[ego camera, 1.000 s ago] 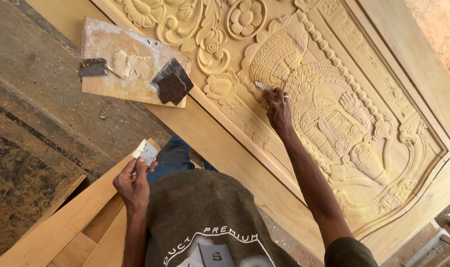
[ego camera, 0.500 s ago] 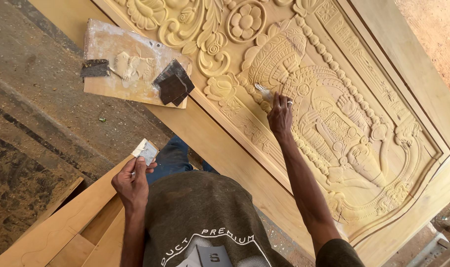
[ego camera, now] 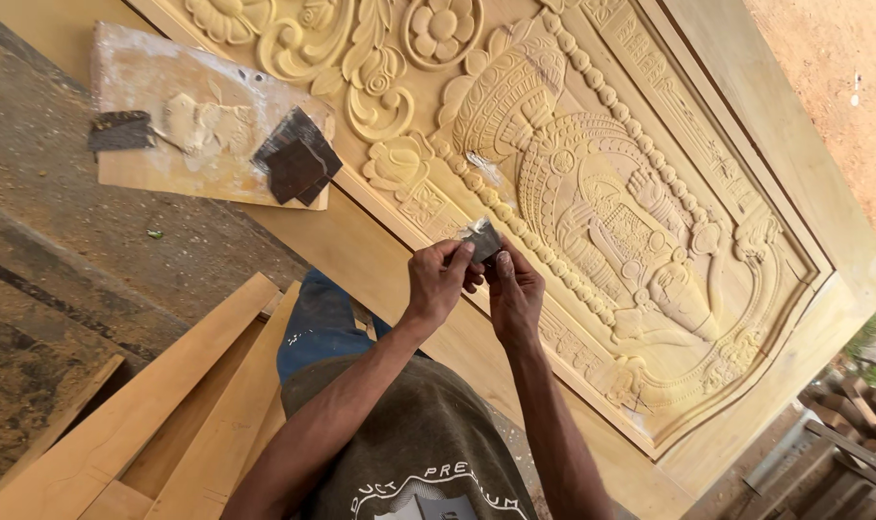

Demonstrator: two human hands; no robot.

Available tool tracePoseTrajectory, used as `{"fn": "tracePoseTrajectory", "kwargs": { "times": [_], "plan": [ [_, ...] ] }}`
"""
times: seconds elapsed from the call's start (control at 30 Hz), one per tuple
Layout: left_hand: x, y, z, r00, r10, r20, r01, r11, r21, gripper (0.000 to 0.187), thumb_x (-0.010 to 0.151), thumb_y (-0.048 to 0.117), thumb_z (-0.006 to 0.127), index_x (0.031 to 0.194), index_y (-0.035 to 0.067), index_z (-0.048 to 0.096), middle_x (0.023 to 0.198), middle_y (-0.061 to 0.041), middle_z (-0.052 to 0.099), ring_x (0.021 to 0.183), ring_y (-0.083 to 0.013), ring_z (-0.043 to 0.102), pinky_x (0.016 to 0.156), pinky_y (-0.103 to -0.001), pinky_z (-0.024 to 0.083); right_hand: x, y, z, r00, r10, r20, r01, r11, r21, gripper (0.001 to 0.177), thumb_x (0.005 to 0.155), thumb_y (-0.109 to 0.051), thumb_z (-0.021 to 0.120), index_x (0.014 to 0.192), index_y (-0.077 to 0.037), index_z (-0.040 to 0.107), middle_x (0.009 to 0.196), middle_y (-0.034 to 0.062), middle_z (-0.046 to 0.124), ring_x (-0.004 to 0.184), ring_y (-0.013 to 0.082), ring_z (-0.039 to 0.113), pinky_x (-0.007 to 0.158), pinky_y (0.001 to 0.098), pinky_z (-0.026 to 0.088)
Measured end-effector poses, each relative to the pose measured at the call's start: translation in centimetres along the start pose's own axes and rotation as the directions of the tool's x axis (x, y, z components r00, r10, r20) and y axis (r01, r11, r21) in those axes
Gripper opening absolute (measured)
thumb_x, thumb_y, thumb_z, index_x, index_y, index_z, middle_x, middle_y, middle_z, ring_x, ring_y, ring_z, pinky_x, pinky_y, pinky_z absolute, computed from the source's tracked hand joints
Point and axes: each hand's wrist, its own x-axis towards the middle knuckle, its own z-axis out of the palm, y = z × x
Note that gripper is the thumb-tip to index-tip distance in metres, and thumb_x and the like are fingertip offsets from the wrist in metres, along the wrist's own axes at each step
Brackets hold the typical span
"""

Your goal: The person applies white putty into the intricate carvings of a wooden door using a small handheld applicator.

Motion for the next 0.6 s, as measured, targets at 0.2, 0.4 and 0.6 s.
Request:
{"fn": "tracePoseTrajectory", "kwargs": {
  "times": [0.2,0.4,0.6],
  "plan": [
    [4.1,-4.9,0.3,0.99,-0.029,0.139,-0.043,0.874,0.484,0.047,0.1,0.041,0.059,0.09,-0.001,0.076,0.077,-0.012,0.075,0.067,-0.0216,0.076,0.06,-0.035,0.063,5.4,-2.2,-4.6,1.0,0.018,-0.022,-0.026,0.903,-0.429,0.025,0.103,-0.006,0.068,0.123,0.009,0.069,0.107,0.0127,0.075,0.092,0.017,0.072,0.081,0.0302,0.06],
    [6.5,-11.3,-4.8,0.819,0.565,0.099,-0.231,0.166,0.959,0.073,0.109,0.054,0.039,0.16,0.002,0.038,0.167,-0.018,0.03,0.158,-0.0322,0.021,0.126,-0.065,0.01,16.5,-3.3,-4.1,0.914,-0.129,0.385,0.399,0.117,-0.909,0.021,0.094,-0.001,0.071,0.114,-0.001,0.076,0.108,0.0125,0.074,0.088,0.0256,0.074,0.076,0.0345,0.06],
    [7.2,-14.0,-4.3,0.869,0.49,0.064,-0.133,0.108,0.985,0.066,0.111,0.05,0.04,0.165,0.013,0.029,0.171,-0.011,0.024,0.159,-0.0303,0.019,0.126,-0.064,0.013,19.8,-1.8,-3.6,0.719,-0.039,0.694,0.671,-0.217,-0.709,0.027,0.087,0.01,0.068,0.112,0.002,0.074,0.111,0.0169,0.068,0.106,0.0358,0.061,0.089,0.0455,0.054]
  ]
}}
